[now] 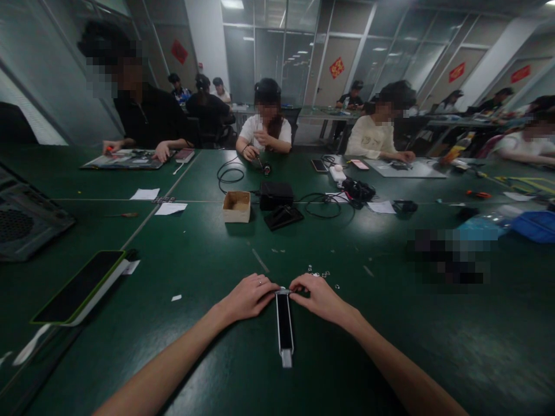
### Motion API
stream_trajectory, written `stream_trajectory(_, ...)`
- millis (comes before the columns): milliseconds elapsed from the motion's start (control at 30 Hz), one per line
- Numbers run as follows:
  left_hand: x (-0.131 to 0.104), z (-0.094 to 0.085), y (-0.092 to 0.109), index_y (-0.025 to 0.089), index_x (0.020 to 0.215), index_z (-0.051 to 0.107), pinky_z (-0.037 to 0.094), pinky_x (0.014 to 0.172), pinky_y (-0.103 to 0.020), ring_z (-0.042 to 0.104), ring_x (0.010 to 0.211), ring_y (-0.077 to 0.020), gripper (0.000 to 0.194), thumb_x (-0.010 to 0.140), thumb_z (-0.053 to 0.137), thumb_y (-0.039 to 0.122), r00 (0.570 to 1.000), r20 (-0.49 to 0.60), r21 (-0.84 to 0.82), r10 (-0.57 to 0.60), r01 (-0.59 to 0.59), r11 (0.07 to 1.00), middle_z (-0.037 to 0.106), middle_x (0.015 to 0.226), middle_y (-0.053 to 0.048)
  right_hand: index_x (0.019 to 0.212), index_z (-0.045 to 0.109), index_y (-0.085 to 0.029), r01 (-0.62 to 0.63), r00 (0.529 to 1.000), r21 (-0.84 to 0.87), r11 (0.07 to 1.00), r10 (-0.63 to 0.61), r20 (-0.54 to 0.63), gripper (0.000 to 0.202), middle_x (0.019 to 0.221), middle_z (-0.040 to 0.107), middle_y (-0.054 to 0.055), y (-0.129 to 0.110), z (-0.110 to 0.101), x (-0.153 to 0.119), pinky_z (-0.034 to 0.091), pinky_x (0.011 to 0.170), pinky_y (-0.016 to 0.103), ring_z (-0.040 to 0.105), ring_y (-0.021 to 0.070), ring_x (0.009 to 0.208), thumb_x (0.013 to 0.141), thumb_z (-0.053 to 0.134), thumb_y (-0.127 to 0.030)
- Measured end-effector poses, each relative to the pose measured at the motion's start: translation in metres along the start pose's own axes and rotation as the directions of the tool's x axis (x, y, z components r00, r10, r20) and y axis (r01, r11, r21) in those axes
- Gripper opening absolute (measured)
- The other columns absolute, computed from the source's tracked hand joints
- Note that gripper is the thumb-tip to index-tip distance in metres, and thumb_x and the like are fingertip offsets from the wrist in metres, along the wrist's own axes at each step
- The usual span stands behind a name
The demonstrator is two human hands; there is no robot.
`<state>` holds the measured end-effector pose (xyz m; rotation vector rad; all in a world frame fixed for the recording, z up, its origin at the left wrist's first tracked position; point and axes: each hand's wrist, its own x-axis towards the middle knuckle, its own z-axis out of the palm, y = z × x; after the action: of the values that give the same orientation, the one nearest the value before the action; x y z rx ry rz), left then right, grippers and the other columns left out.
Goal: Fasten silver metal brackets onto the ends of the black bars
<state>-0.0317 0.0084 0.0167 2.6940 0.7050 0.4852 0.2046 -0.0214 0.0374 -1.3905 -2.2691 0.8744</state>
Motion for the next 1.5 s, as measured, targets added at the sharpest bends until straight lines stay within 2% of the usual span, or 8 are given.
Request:
stream_trajectory(367,0.001,-0.002,0.002,0.016,0.113,0.056,0.043,0.076,-0.030,0.058,0.086,-0.0186,0.023,0.095,0.041,0.021,1.000,0.006,-0.010,-0.012,0.012,1.000,0.063,0.094,-0.008,0.100,0.063,-0.020,-0.002,1.000,-0.039,0.999,0.003,0.016,0.019,0.097,0.063,0.004,0.000,-0.007,-0.002,0.047,0.077,0.029,0.058,0.0167,0.089,0.086,0.058,-0.032)
stream_trajectory(600,0.000,-0.001,0.000,0.016,0.114,0.055,0.044,0.077,-0.031,0.058,0.086,-0.0183,0.024,0.095,0.041,0.020,1.000,0.009,-0.014,-0.002,0.002,1.000,0.063,0.095,-0.007,0.100,0.064,-0.019,-0.110,0.985,-0.133,0.985,0.090,-0.145,0.021,0.097,0.064,0.006,0.015,-0.062,-0.021,0.047,0.077,0.030,0.059,0.0175,0.087,0.088,0.053,-0.033)
stream_trajectory(733,0.002,-0.004,0.003,0.016,0.114,0.055,0.044,0.076,-0.031,0.059,0.085,-0.0185,0.024,0.095,0.041,0.020,1.000,0.005,-0.022,-0.008,0.008,1.000,0.063,0.094,-0.007,0.095,0.065,-0.019,-0.231,0.973,-0.263,0.937,0.223,-0.058,0.018,0.092,0.065,0.006,0.036,-0.081,-0.035,0.044,0.076,0.030,0.059,0.0193,0.085,0.085,0.054,-0.028)
stream_trajectory(867,0.003,-0.006,0.005,0.018,0.114,0.056,0.044,0.075,-0.030,0.059,0.084,-0.0178,0.024,0.095,0.041,0.020,1.000,-0.014,-0.025,-0.007,0.006,1.000,0.064,0.094,-0.007,0.100,0.065,-0.019,-0.286,0.947,-0.303,0.909,0.316,0.052,0.020,0.092,0.064,0.006,0.047,-0.077,-0.041,0.043,0.074,0.029,0.059,0.0197,0.085,0.084,0.056,-0.028)
stream_trajectory(1000,0.002,-0.006,0.005,0.018,0.114,0.056,0.044,0.074,-0.029,0.058,0.083,-0.0175,0.023,0.095,0.042,0.021,1.000,-0.020,-0.025,-0.005,0.005,1.000,0.063,0.094,-0.006,0.093,0.066,-0.017,-0.316,0.935,-0.292,0.903,0.348,0.063,0.017,0.093,0.064,0.007,0.047,-0.070,-0.039,0.044,0.073,0.029,0.059,0.0195,0.084,0.083,0.055,-0.024)
stream_trajectory(1200,0.002,-0.005,0.003,0.017,0.113,0.056,0.045,0.075,-0.031,0.058,0.084,-0.0183,0.024,0.095,0.041,0.020,1.000,-0.022,-0.026,-0.001,0.001,1.000,0.064,0.094,-0.007,0.081,0.064,-0.016,-0.398,0.901,-0.145,0.906,0.416,0.120,0.008,0.079,0.065,0.005,0.053,-0.071,-0.038,0.044,0.057,0.025,0.059,0.0162,0.068,0.078,0.056,-0.018)
stream_trajectory(1333,0.001,-0.003,0.003,0.018,0.114,0.056,0.044,0.075,-0.030,0.058,0.084,-0.0178,0.024,0.095,0.042,0.020,1.000,-0.023,-0.032,-0.001,0.000,0.999,0.063,0.094,-0.006,0.079,0.063,-0.016,-0.328,0.942,-0.056,0.943,0.331,0.060,0.009,0.077,0.064,0.003,0.038,-0.066,-0.038,0.043,0.055,0.024,0.056,0.0139,0.064,0.079,0.055,-0.021)
stream_trajectory(1500,0.000,-0.001,0.001,0.017,0.114,0.055,0.044,0.077,-0.030,0.058,0.085,-0.0177,0.024,0.096,0.041,0.021,1.000,-0.014,-0.014,0.001,-0.001,1.000,0.063,0.094,-0.007,0.083,0.063,-0.017,-0.150,0.988,0.017,0.989,0.150,-0.041,0.010,0.081,0.063,0.002,0.002,-0.040,-0.025,0.043,0.060,0.024,0.055,0.0130,0.068,0.082,0.056,-0.025)
